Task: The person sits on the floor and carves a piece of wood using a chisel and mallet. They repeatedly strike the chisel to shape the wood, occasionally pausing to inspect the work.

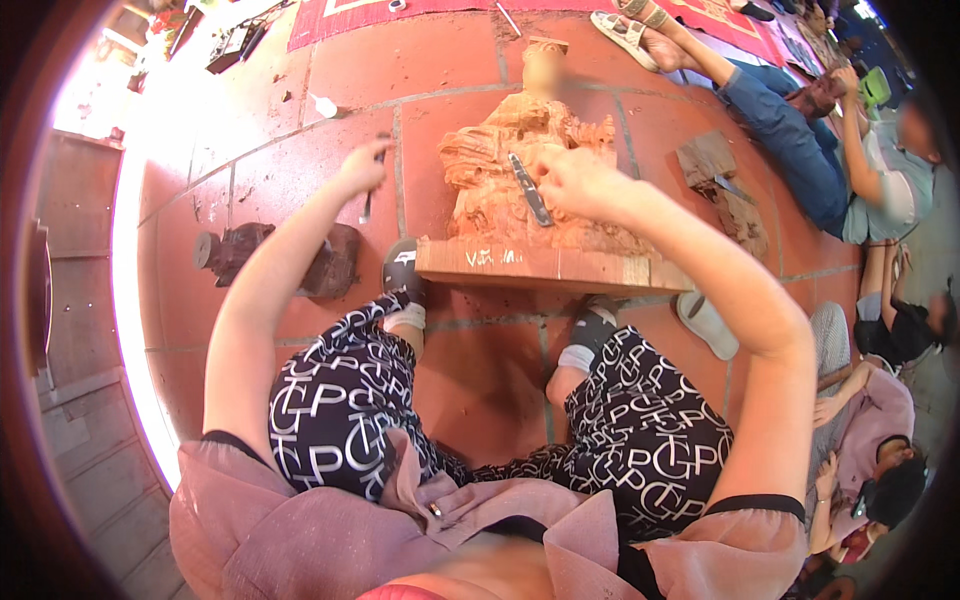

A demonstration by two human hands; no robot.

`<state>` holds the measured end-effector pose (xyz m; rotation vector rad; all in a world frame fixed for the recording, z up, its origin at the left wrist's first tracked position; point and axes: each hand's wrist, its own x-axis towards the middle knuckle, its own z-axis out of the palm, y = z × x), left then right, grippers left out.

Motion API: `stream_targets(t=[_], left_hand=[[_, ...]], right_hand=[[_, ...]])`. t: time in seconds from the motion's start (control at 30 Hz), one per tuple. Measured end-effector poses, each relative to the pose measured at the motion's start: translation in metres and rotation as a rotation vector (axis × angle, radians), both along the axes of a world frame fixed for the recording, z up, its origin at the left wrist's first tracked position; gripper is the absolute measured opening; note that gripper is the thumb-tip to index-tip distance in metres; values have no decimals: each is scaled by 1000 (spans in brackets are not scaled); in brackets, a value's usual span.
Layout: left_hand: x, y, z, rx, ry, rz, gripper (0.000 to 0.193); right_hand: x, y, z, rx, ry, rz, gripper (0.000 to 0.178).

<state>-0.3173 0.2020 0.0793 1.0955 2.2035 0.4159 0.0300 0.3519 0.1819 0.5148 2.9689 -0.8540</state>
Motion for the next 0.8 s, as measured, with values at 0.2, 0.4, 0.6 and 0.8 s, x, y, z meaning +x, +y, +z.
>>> stream_targets(t=[0.2,0.4,0.6,0.8], left_hand=[[23,-61,-66,-84,260,34,69],[23,-84,-74,-235,287,-4,70],[35,-98,-76,-342,327,3,70],[44,-94,-68,-52,492,12,47]], right_hand=[[-49,-10,-65,187,-210,-40,35],[-66,0,-64,35,-284,-63,35],[-54,11,-93,-104,-20,-96,38],[-60,13,-56,-1007,-63,-242,38]])
